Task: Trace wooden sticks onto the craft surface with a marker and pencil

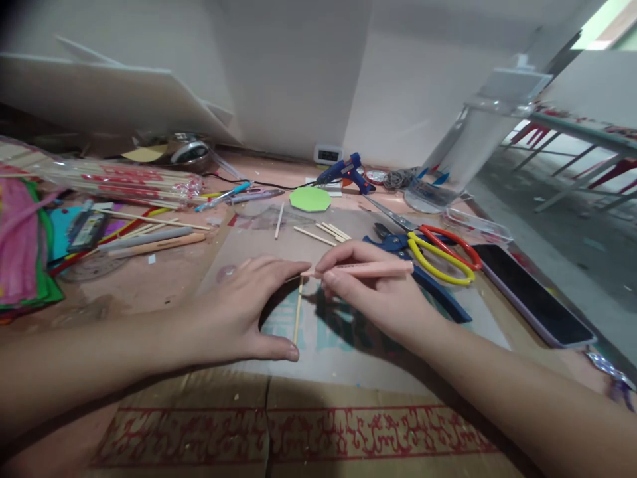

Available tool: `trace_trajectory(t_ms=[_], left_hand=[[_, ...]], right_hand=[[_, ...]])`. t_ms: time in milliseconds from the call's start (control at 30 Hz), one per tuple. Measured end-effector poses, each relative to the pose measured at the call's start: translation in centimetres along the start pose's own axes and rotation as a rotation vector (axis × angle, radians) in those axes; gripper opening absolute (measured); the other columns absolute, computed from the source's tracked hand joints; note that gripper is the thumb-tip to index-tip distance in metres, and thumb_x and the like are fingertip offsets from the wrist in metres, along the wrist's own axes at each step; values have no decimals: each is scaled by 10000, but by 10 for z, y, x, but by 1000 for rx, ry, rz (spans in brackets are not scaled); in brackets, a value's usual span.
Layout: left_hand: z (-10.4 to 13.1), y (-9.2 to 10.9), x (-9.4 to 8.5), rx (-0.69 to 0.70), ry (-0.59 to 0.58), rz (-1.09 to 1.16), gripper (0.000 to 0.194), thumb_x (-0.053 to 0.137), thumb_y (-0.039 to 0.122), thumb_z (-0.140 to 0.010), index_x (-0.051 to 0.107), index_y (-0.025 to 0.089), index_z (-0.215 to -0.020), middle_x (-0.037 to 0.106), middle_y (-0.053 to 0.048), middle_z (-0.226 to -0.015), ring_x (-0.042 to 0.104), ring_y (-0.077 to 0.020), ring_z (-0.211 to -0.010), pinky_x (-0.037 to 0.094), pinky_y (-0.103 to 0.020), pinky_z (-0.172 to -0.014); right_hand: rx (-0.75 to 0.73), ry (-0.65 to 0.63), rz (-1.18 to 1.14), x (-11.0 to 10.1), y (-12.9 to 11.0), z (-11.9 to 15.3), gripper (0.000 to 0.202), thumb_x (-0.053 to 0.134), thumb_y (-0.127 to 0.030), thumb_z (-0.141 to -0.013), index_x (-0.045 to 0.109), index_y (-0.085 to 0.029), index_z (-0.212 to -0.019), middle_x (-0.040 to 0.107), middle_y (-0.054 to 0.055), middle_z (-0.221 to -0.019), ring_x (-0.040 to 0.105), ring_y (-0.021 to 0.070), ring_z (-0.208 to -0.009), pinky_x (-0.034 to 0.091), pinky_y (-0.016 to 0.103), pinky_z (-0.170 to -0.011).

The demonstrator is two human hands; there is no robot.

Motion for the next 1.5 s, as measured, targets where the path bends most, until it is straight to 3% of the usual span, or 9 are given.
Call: trace_trajectory(t_ms=[200,400,500,633,800,1100,1300,1500], left_hand=[[-1,4,-1,5,7,-46,999,843,605,-723,404,164,-1505,539,-173,-1452,478,-381,-1343,399,-528,-1123],[-2,5,-1,-27,-1,-64,960,836,580,-728,441,138,-1483,557,-169,-1436,489,-373,-1340,411,-534,-1125],[-1,5,-2,-20,4,-58,989,847,579,-717,431,124,-1491,547,-177,-1448,484,-371,-1346,407,-523,-1134],[-1,2,-3,-17,14,-19,993,855,537,-710,396,189,-1519,551,-156,-1448,496,-380,-1338,420,-538,-1113],[-2,1,-1,-17,-1,4,1032,867,533,-693,374,190,-1533,555,-156,-1437,497,-384,-1332,434,-530,-1098],[-3,-3,1,-22,-3,5,1084,867,568,-690,333,201,-1559,573,-150,-1395,496,-387,-1328,436,-543,-1094],[-3,-5,3,-27,-17,-40,1170,846,605,-686,257,152,-1591,484,-187,-1497,433,-398,-1391,401,-567,-1135],[-4,-10,2,-41,26,-111,1029,803,695,-672,484,96,-1445,450,-213,-1520,326,-417,-1474,324,-561,-1208]], right_hand=[[100,-20,-49,14,18,0,160,730,-355,-866,632,-240,-813,688,30,-710,691,194,-643,544,282,-527],[95,52,89,4,19,-7,187,708,-334,-862,668,-213,-726,672,32,-771,653,149,-605,530,261,-541],[97,29,31,5,25,-7,162,672,-347,-909,670,-227,-801,678,15,-734,662,153,-640,528,253,-583],[128,4,-25,7,35,-5,64,622,-268,-939,606,-251,-880,668,-28,-663,664,149,-644,501,241,-587],[131,-7,11,14,29,-6,89,611,-195,-884,564,-243,-826,641,-38,-639,682,154,-658,520,250,-605],[80,54,309,9,15,-14,198,658,-328,-841,609,-210,-689,687,50,-735,666,182,-634,502,286,-547],[161,70,75,9,27,-13,160,641,-320,-894,600,-211,-785,690,1,-651,647,152,-570,504,252,-533],[135,77,144,7,24,-15,129,664,-278,-882,604,-209,-791,704,5,-682,624,138,-549,490,247,-522]])
Point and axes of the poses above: each hand's wrist, its own z-axis away from the middle knuckle, its own x-axis out of the palm, y = z × x, the point moved 10 cm from there along -z, towards the middle knuckle
